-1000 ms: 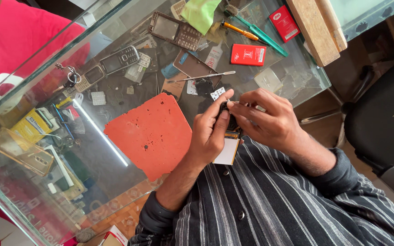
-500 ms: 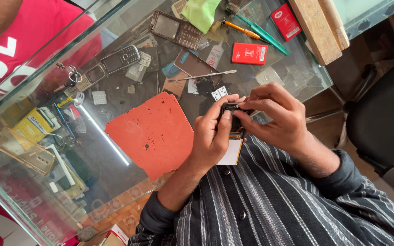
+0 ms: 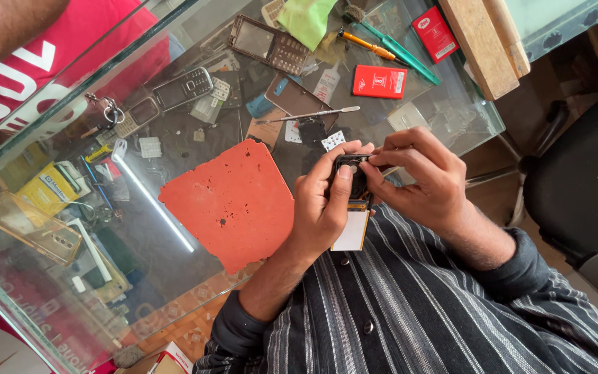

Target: The person tests a small mobile phone connected to a charging cable, then pries open its back cover with a spudger, cleans the internal components with a brush, and presses the housing back together while handling the battery and keypad.

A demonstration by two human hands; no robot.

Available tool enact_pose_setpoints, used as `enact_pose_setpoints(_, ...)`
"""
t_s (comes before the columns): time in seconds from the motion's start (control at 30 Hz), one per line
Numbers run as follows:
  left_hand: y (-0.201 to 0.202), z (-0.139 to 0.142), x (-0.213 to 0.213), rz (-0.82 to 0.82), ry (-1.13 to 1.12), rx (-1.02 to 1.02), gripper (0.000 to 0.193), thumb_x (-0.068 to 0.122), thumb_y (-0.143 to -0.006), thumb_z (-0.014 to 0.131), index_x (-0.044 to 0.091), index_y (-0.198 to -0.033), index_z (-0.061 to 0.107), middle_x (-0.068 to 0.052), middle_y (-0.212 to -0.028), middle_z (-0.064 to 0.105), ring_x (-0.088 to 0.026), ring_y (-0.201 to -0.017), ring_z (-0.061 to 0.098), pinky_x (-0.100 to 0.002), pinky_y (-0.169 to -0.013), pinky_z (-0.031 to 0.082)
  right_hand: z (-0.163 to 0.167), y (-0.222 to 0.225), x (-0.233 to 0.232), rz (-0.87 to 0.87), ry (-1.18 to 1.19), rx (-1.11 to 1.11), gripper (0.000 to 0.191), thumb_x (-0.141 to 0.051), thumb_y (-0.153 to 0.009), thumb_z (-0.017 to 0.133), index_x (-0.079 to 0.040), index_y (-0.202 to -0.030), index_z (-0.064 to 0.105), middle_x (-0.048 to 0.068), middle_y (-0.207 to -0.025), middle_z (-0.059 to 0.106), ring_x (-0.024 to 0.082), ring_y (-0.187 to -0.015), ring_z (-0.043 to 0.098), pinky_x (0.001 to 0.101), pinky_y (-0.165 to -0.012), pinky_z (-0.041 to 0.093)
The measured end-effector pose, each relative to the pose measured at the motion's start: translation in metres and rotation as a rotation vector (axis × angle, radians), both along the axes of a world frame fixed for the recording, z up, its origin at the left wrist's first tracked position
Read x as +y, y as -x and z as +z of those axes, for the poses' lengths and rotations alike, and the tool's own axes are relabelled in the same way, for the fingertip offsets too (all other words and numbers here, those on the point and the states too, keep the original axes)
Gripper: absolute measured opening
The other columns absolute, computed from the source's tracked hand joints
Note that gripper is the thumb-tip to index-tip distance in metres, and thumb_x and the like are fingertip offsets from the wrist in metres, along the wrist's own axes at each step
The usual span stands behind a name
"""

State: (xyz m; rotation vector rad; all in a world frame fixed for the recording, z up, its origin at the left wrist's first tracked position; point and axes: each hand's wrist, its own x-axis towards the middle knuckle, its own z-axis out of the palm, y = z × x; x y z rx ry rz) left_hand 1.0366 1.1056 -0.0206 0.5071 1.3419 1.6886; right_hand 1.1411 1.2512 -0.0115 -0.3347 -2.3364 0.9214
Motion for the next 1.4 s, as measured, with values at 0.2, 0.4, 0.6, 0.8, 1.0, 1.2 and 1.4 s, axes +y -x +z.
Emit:
enact_pose_setpoints(0.2, -0.003, -0.003, 0.002, 0.056, -0.059, 0.315, 0.034, 0.006, -0.113, 0.043, -0.005, -0.143, 0.053, -0.017, -0.139, 0.069, -0.019, -0.123, 0.068, -0.033, -0.105, 0.058, 0.005, 0.002, -0.007, -0.066, -0.021, 0.01, 0.018, -0.002, -0.085, 0.087, -0.001, -0.097, 0.073, 0.013, -0.098, 0.067, 0.023, -0.084, 0.072, 0.0342, -0.073, 0.059)
enact_pose_setpoints(0.4, -0.006, -0.008, 0.02, 0.052, -0.024, 0.378, 0.034, 0.006, -0.109, 0.046, -0.005, -0.139, 0.055, -0.016, -0.133, 0.071, -0.017, -0.119, 0.07, -0.031, -0.102, 0.058, 0.011, -0.001, -0.004, -0.11, 0.065, -0.008, 0.017, -0.002, -0.089, 0.082, -0.002, -0.1, 0.069, 0.011, -0.1, 0.066, 0.02, -0.082, 0.074, 0.0316, -0.071, 0.06)
enact_pose_setpoints(0.6, -0.011, -0.013, 0.042, 0.022, -0.017, 0.436, 0.033, 0.007, -0.108, 0.048, -0.006, -0.137, 0.058, -0.015, -0.129, 0.074, -0.017, -0.111, 0.071, -0.03, -0.098, 0.058, 0.015, -0.011, 0.008, -0.184, 0.049, 0.027, 0.015, -0.007, -0.089, 0.079, -0.004, -0.099, 0.067, 0.01, -0.101, 0.066, 0.024, -0.08, 0.071, 0.0333, -0.07, 0.06)
enact_pose_setpoints(0.8, -0.02, -0.015, 0.049, -0.055, 0.061, 0.254, 0.038, 0.008, -0.105, 0.051, -0.007, -0.14, 0.058, -0.011, -0.108, 0.073, -0.01, -0.094, 0.068, -0.025, -0.081, 0.057, 0.02, -0.032, 0.019, -0.143, 0.154, -0.069, 0.02, -0.009, -0.088, 0.077, -0.004, -0.097, 0.061, 0.011, -0.101, 0.062, 0.027, -0.08, 0.069, 0.0365, -0.069, 0.058)
enact_pose_setpoints(1.0, -0.019, -0.022, 0.047, -0.123, 0.093, 0.238, 0.044, 0.011, -0.104, 0.049, -0.006, -0.144, 0.054, -0.005, -0.091, 0.072, -0.004, -0.08, 0.063, -0.021, -0.068, 0.052, 0.019, -0.04, 0.019, -0.112, 0.021, -0.122, 0.016, -0.01, -0.089, 0.073, -0.005, -0.098, 0.061, 0.011, -0.1, 0.06, 0.029, -0.082, 0.067, 0.0389, -0.069, 0.056)
enact_pose_setpoints(1.2, -0.014, -0.016, 0.046, -0.18, 0.151, 0.342, 0.043, 0.013, -0.105, 0.052, -0.006, -0.143, 0.056, -0.002, -0.079, 0.067, -0.002, -0.074, 0.057, -0.021, -0.062, 0.049, 0.021, -0.04, 0.031, 0.034, -0.34, -0.172, 0.021, -0.01, -0.086, 0.072, 0.001, -0.098, 0.059, 0.012, -0.098, 0.059, 0.027, -0.087, 0.064, 0.0402, -0.075, 0.055)
enact_pose_setpoints(1.4, -0.013, -0.002, 0.045, -0.156, 0.19, 0.215, 0.045, 0.012, -0.101, 0.05, -0.002, -0.144, 0.051, -0.003, -0.079, 0.07, -0.003, -0.071, 0.066, -0.022, -0.061, 0.057, 0.031, -0.042, 0.034, 0.135, -0.358, -0.103, 0.027, -0.012, -0.083, 0.075, 0.0, -0.102, 0.061, 0.01, -0.099, 0.061, 0.026, -0.087, 0.063, 0.0396, -0.074, 0.053)
